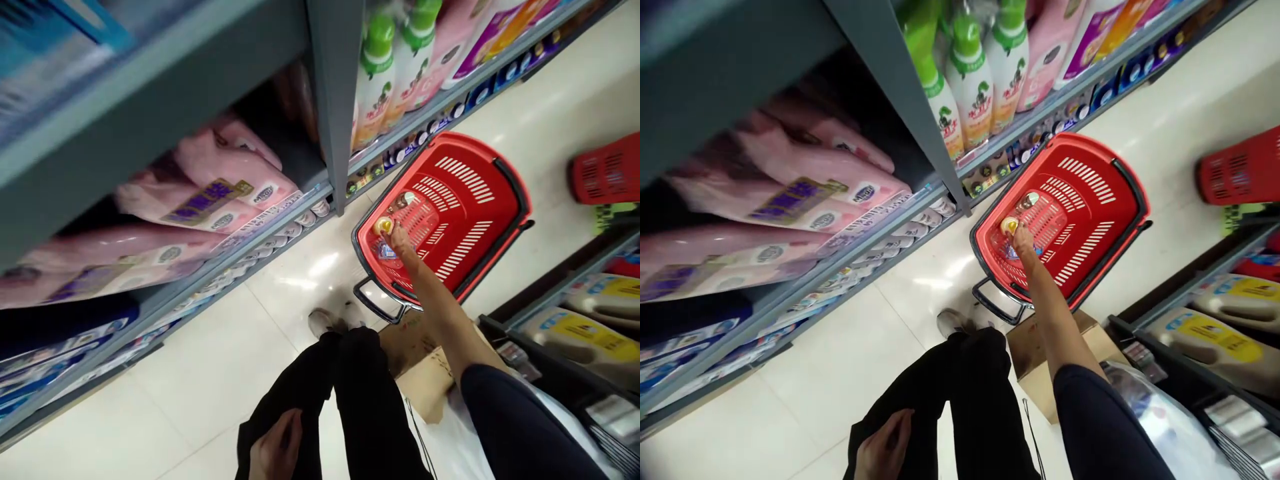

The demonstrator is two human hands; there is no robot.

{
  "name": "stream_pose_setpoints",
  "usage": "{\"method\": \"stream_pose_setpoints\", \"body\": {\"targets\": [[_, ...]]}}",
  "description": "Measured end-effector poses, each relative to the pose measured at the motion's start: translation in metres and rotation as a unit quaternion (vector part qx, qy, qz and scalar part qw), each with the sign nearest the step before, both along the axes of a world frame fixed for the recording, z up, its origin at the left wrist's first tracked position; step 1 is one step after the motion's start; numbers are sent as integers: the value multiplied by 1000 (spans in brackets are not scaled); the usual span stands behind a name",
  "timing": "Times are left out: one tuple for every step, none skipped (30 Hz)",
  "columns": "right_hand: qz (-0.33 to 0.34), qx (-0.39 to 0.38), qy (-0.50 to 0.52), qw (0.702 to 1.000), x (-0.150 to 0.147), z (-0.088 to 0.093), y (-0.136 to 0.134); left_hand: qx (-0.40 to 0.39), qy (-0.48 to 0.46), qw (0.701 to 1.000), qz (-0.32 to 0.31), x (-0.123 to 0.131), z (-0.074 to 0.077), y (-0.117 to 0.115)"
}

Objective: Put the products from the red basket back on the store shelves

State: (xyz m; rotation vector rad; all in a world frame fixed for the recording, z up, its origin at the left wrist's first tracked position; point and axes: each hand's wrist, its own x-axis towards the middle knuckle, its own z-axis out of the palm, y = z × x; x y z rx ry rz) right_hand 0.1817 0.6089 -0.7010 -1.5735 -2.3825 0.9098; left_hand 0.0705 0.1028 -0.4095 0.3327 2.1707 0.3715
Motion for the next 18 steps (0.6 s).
{"method": "stream_pose_setpoints", "body": {"targets": [[-7,-4,-15,1000,-9,-10,8,10,20,1000,12,-5,-6,4],[-15,-10,-36,999,-16,-17,14,19,40,999,21,-10,-12,8],[-21,-16,-55,998,-23,-22,18,26,56,998,26,-15,-17,11],[-25,-21,-70,997,-27,-23,20,30,68,997,29,-19,-22,14],[-27,-26,-82,996,-30,-22,19,31,69,997,28,-23,-25,16],[-28,-30,-92,995,-30,-17,17,28,62,997,26,-26,-27,17],[-27,-32,-101,994,-29,-9,12,23,51,998,22,-29,-27,18],[-24,-32,-108,993,-25,3,7,21,35,999,18,-29,-26,18],[-19,-29,-112,993,-19,20,1,22,17,999,17,-29,-23,18],[-13,-24,-114,993,-11,40,-5,27,-1,999,21,-26,-18,17],[-4,-18,-113,993,-2,66,-12,33,-21,999,33,-22,-11,16],[7,-10,-110,994,8,96,-18,41,-42,997,57,-15,-1,15],[20,-1,-103,994,19,131,-25,52,-65,993,89,-8,11,15],[34,9,-94,995,30,171,-32,67,-89,986,122,2,25,14],[49,21,-82,995,41,215,-40,85,-110,979,151,12,42,15],[68,32,-67,995,52,262,-49,106,-126,972,169,22,62,16],[89,45,-49,994,64,310,-60,127,-134,967,176,32,83,19],[115,59,-30,991,75,359,-72,150,-138,964,169,42,106,23]]}}
